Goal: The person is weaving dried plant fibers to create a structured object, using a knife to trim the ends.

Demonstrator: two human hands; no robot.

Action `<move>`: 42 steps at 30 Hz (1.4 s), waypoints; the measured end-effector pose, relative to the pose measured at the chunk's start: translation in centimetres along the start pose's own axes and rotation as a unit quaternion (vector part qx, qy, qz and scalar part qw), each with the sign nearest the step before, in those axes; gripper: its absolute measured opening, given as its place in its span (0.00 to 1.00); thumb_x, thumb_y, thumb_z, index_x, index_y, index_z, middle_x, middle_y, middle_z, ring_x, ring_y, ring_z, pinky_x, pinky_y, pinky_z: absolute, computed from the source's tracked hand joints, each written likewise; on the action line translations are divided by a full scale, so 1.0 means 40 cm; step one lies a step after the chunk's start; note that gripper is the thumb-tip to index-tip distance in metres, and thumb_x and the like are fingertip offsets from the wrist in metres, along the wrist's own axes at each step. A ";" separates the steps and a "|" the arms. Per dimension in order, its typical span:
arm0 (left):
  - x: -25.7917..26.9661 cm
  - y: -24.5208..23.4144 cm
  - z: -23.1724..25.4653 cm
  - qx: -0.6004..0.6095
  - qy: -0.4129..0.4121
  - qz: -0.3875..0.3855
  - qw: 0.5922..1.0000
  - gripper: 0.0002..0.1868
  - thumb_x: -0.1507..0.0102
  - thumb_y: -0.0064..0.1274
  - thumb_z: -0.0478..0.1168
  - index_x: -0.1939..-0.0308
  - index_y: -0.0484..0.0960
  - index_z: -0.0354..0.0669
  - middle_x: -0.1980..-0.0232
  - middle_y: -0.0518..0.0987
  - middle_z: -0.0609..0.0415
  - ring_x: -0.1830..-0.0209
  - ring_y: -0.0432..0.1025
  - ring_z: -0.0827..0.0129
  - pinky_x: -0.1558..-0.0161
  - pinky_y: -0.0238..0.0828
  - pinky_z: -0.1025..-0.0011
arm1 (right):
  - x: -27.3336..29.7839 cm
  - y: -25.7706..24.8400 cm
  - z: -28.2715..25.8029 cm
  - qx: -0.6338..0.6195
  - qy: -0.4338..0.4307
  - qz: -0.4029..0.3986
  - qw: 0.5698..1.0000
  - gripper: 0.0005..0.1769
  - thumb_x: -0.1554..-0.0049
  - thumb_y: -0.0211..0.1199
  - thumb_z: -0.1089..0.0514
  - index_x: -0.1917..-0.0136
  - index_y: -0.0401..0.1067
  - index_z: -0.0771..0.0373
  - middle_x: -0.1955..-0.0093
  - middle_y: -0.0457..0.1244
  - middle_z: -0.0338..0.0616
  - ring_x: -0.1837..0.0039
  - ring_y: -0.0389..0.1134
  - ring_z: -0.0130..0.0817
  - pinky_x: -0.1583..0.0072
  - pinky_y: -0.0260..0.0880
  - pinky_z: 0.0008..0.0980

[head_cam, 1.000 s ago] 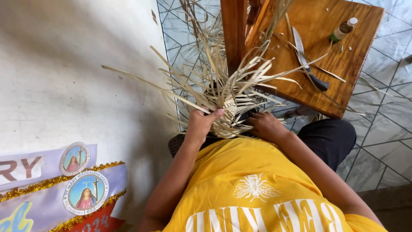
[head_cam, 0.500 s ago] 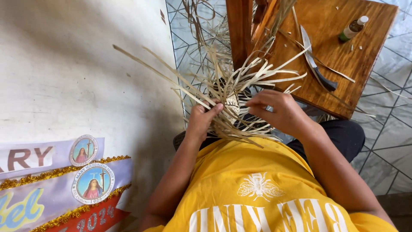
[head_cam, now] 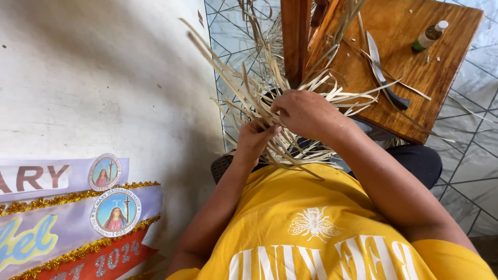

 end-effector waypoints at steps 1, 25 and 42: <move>0.002 0.008 0.015 0.010 0.011 -0.008 1.000 0.10 0.31 0.60 0.39 0.55 0.85 0.32 0.77 0.68 0.55 0.78 0.56 0.77 0.72 0.54 0.70 | 0.010 -0.001 -0.007 -0.004 -0.002 -0.022 1.000 0.12 0.39 0.62 0.56 0.45 0.81 0.57 0.55 0.70 0.48 0.51 0.75 0.46 0.50 0.74 0.42; 0.028 0.045 0.075 -0.028 0.027 0.003 0.999 0.07 0.32 0.61 0.39 0.57 0.86 0.37 0.71 0.75 0.49 0.70 0.64 0.71 0.66 0.62 0.64 | -0.035 0.036 0.086 -0.098 0.001 -0.039 0.994 0.09 0.37 0.66 0.53 0.54 0.82 0.57 0.61 0.69 0.49 0.55 0.73 0.50 0.50 0.73 0.49; 0.029 0.048 0.079 -0.012 0.008 0.011 1.000 0.22 0.27 0.55 0.48 0.74 0.79 0.42 0.82 0.66 0.55 0.84 0.58 0.74 0.75 0.60 0.71 | 0.030 0.002 0.060 -0.117 -0.137 -0.034 0.983 0.06 0.44 0.73 0.61 0.52 0.81 0.63 0.52 0.71 0.54 0.43 0.73 0.57 0.39 0.72 0.56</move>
Point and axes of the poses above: each hand's wrist, its own x-axis away from the middle knuckle, its own y-axis out of the palm, z = x × y, the point moved 6 cm from there along -x, towards the middle knuckle
